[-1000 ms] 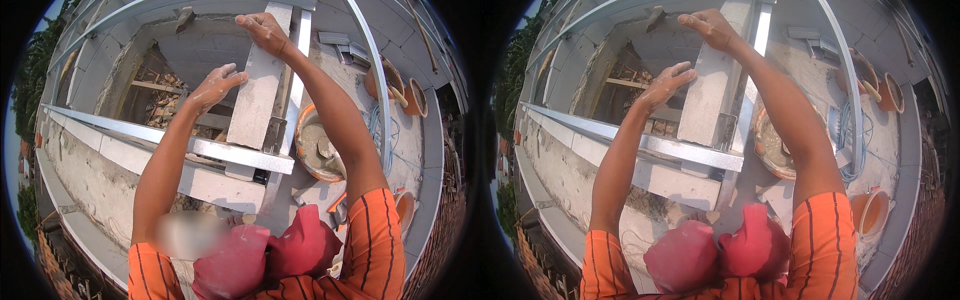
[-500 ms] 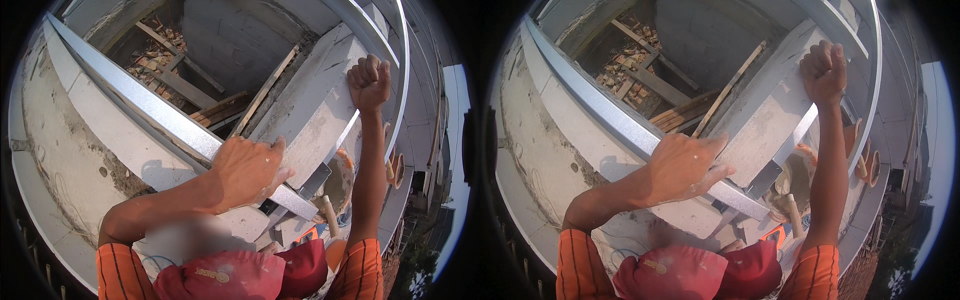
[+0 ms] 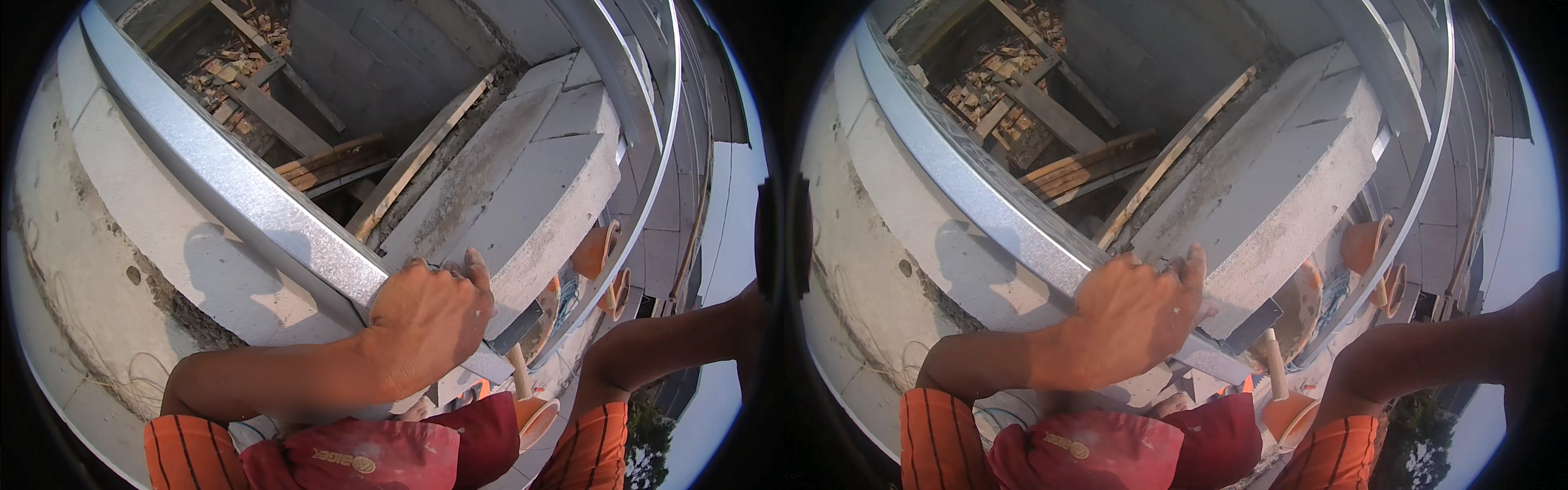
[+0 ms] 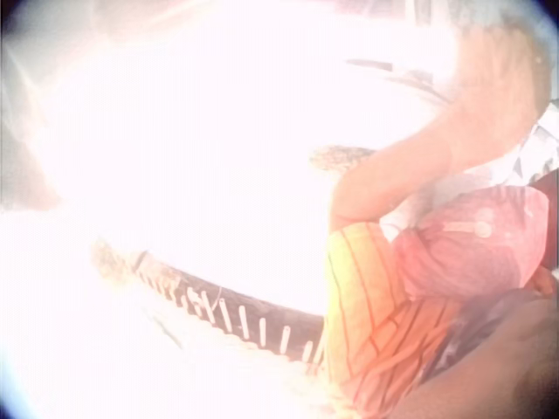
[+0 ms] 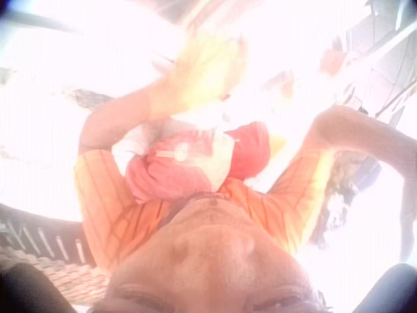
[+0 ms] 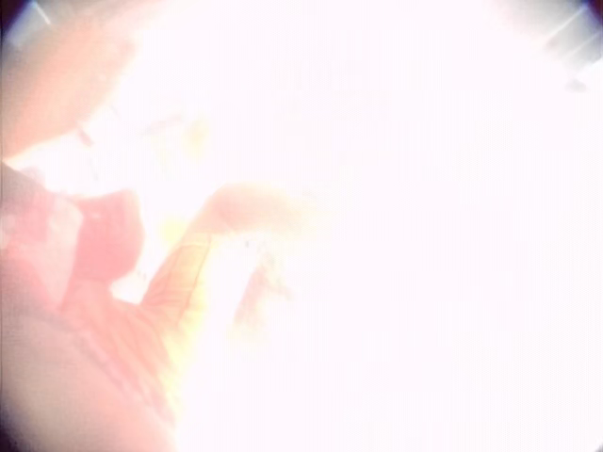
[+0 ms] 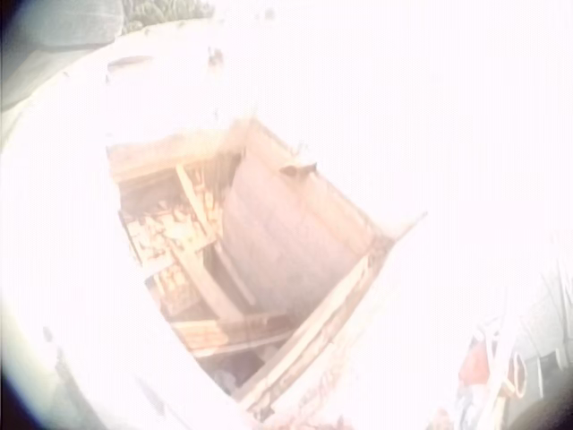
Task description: The person cuts a brick with a saw, applies mortar to the brick using a trowel, and fits the brick and smaller pieces into a metal frame on a roof.
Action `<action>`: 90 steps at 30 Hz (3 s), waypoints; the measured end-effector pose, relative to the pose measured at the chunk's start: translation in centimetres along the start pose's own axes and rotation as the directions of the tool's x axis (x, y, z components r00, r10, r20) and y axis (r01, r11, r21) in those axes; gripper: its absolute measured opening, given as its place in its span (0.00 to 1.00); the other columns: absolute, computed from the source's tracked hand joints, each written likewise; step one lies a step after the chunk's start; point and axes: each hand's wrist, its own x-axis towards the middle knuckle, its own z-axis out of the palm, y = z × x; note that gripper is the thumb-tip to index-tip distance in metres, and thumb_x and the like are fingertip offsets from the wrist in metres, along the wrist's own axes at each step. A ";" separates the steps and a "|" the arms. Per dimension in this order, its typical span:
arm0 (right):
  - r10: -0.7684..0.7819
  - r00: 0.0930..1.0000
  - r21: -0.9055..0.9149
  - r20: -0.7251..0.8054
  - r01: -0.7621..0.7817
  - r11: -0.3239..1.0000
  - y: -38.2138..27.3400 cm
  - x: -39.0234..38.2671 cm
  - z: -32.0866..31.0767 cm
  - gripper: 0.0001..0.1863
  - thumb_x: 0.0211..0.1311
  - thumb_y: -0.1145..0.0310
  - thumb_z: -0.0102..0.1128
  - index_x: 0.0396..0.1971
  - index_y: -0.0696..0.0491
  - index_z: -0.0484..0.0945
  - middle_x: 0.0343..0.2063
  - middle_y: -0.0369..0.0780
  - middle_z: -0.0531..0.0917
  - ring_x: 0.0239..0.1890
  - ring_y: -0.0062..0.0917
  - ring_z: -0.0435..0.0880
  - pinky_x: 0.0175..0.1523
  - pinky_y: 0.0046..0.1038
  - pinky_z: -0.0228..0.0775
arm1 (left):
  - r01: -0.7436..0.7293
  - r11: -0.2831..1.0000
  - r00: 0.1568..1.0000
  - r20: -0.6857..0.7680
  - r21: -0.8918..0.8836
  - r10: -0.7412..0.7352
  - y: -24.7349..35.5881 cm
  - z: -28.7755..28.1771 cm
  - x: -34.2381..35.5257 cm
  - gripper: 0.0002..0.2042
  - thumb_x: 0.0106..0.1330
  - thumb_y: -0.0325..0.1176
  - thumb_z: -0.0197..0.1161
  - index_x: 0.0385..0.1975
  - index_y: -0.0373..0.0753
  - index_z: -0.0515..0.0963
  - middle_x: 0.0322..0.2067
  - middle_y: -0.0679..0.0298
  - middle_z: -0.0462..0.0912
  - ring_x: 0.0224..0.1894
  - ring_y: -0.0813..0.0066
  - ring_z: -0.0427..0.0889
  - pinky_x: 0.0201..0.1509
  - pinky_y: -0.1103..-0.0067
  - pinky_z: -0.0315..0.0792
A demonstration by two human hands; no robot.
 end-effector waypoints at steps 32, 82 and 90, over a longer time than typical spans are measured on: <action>0.177 0.926 -0.454 -0.333 -0.322 0.831 16.5 -5.9 0.3 0.28 0.65 0.44 0.56 0.14 0.44 0.57 0.13 0.25 0.55 0.15 0.11 0.51 0.19 0.21 0.43 | 0.268 0.963 0.884 0.394 0.012 -0.251 1.0 -3.2 2.8 0.28 0.68 0.50 0.51 0.57 0.30 0.72 0.41 0.42 0.82 0.48 0.47 0.81 0.55 0.59 0.70; -0.220 0.205 -0.188 -0.954 -0.978 -0.096 0.6 -60.0 -6.4 0.32 0.52 0.68 0.69 0.59 0.50 0.70 0.54 0.48 0.76 0.58 0.43 0.73 0.62 0.40 0.63 | 0.048 0.886 0.954 -0.284 0.461 0.096 3.0 3.2 21.0 0.44 0.68 0.61 0.46 0.70 0.28 0.48 0.69 0.38 0.49 0.73 0.45 0.49 0.74 0.65 0.47; -0.111 0.038 -0.001 -0.993 -0.947 -0.320 1.0 -64.1 -9.8 0.34 0.52 0.69 0.66 0.61 0.51 0.65 0.53 0.50 0.77 0.55 0.48 0.76 0.59 0.45 0.67 | -0.131 0.939 0.973 -0.139 0.319 0.184 5.3 3.4 13.8 0.38 0.72 0.57 0.43 0.69 0.30 0.52 0.70 0.43 0.51 0.74 0.51 0.45 0.76 0.64 0.38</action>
